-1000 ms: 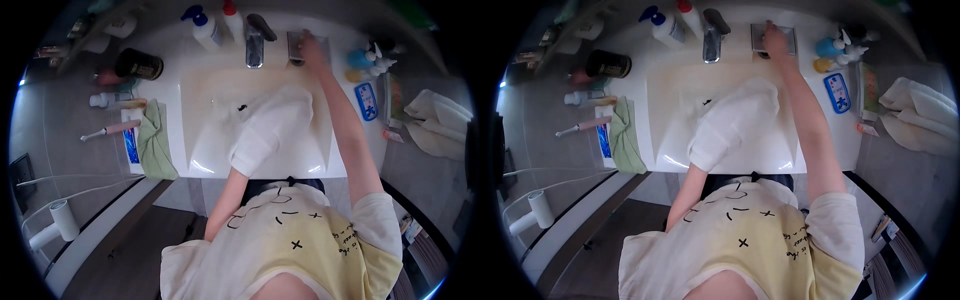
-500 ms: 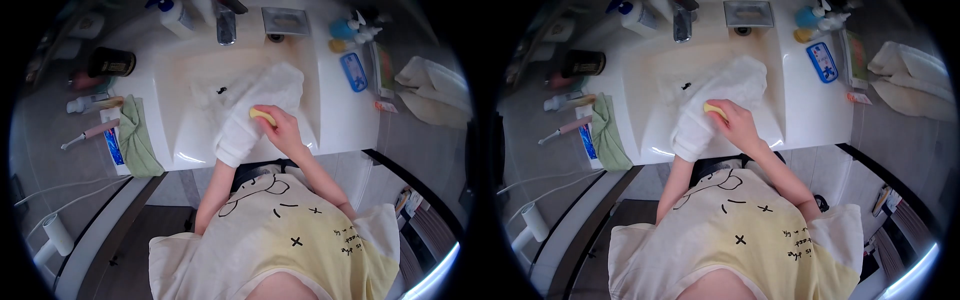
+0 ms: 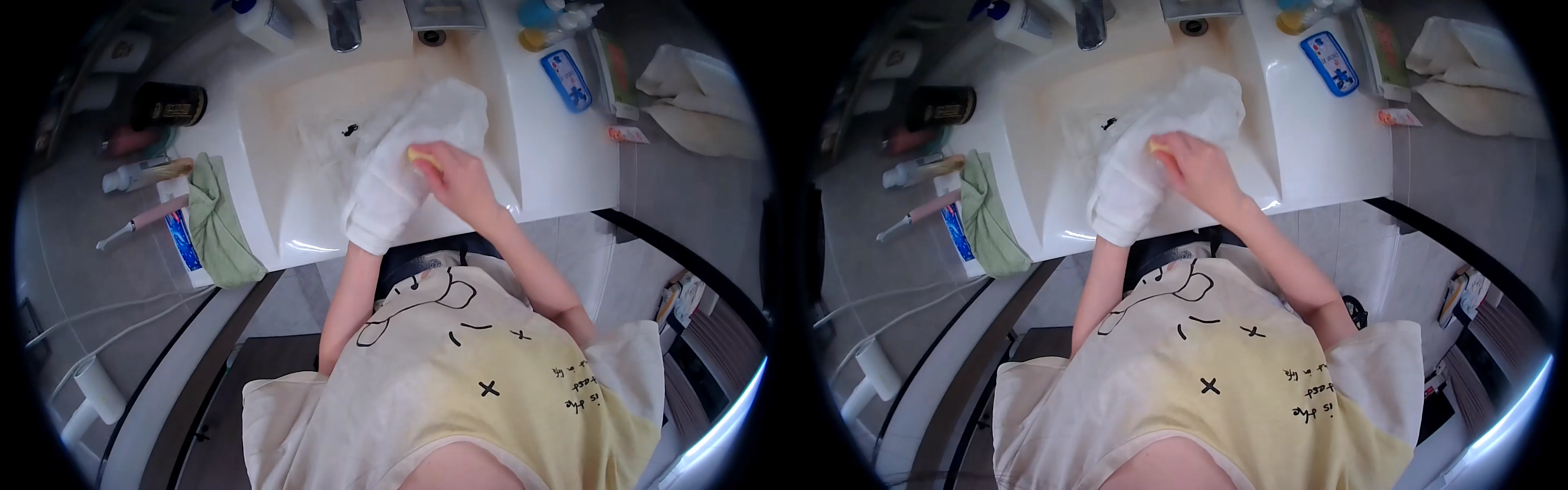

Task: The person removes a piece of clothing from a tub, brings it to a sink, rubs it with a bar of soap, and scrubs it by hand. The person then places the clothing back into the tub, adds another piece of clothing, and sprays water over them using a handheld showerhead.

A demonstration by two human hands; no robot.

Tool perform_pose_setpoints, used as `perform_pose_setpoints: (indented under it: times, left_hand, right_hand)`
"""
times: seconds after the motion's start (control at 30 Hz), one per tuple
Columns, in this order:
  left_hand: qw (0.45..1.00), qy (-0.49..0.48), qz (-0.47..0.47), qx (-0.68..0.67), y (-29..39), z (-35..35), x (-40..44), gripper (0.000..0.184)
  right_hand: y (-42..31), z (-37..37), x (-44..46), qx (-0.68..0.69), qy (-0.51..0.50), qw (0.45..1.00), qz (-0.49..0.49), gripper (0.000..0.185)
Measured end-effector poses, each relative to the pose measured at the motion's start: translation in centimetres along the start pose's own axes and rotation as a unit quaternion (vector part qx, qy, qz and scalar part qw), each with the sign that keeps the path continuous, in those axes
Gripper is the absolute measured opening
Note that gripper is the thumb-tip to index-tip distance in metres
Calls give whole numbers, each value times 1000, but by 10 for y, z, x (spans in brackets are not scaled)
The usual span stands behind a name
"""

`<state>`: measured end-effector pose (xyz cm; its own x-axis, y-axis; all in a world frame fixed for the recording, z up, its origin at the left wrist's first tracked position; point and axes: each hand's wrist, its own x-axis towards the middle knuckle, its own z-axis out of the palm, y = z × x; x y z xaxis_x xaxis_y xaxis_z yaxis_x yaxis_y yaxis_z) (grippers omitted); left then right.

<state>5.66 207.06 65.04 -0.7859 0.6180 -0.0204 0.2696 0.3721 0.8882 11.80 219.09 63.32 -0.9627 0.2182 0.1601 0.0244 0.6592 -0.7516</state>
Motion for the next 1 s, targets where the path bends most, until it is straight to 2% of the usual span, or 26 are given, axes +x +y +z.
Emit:
perform_pose_setpoints:
  times: [0.03,0.1,0.2,0.3,0.4,0.5,0.53,0.6,0.63,0.7,0.73,0.8,0.83,0.9,0.93,1.0]
  left_hand:
    - [999,-4,31,36,-3,2,-1,21]
    - [990,-7,92,109,-11,5,-3,22]
    - [1000,14,14,-18,3,0,-5,19]
    - [992,32,90,78,-8,8,-5,18]
    - [993,-36,37,108,-26,8,-14,20]
    - [959,35,202,196,-23,13,-9,22]
    - [973,6,149,176,-23,12,-10,22]
    - [989,-55,39,135,-25,8,-18,25]
    - [989,-44,62,127,-22,9,-18,24]
    - [988,-19,109,110,-11,8,-12,24]
    - [994,-18,76,81,-9,7,-11,25]
    - [1000,-13,11,23,-7,5,-12,26]
    - [1000,-17,19,19,-7,5,-12,28]
    - [999,-21,37,8,-7,7,-8,31]
    - [996,-60,31,66,-11,7,-9,32]
    - [973,-139,17,183,-23,6,-13,35]
  right_hand:
    - [2,-1,1,-10,14,1000,17,17]
    - [-3,1,-2,21,-12,999,-26,16]
    - [3,0,-1,5,-9,999,-43,16]
    - [3,1,-4,-23,-12,997,-74,16]
    - [7,2,-7,-36,-41,994,-91,17]
    - [12,0,-4,-39,-41,997,-52,16]
    - [12,0,-3,-38,-36,998,-33,16]
    - [6,1,-7,2,-43,996,-73,15]
    - [3,1,-10,23,-46,994,-92,15]
    - [11,0,-5,-4,-36,999,-39,15]
    - [12,-1,-1,-17,-31,999,-13,15]
    - [3,-3,-5,-6,-51,997,-51,15]
    - [-2,-2,-9,1,-61,996,-66,15]
    - [9,-2,-3,-34,-55,998,-24,15]
    - [13,-3,1,-53,-52,997,-6,15]
    - [7,-1,-4,-29,-56,996,-68,16]
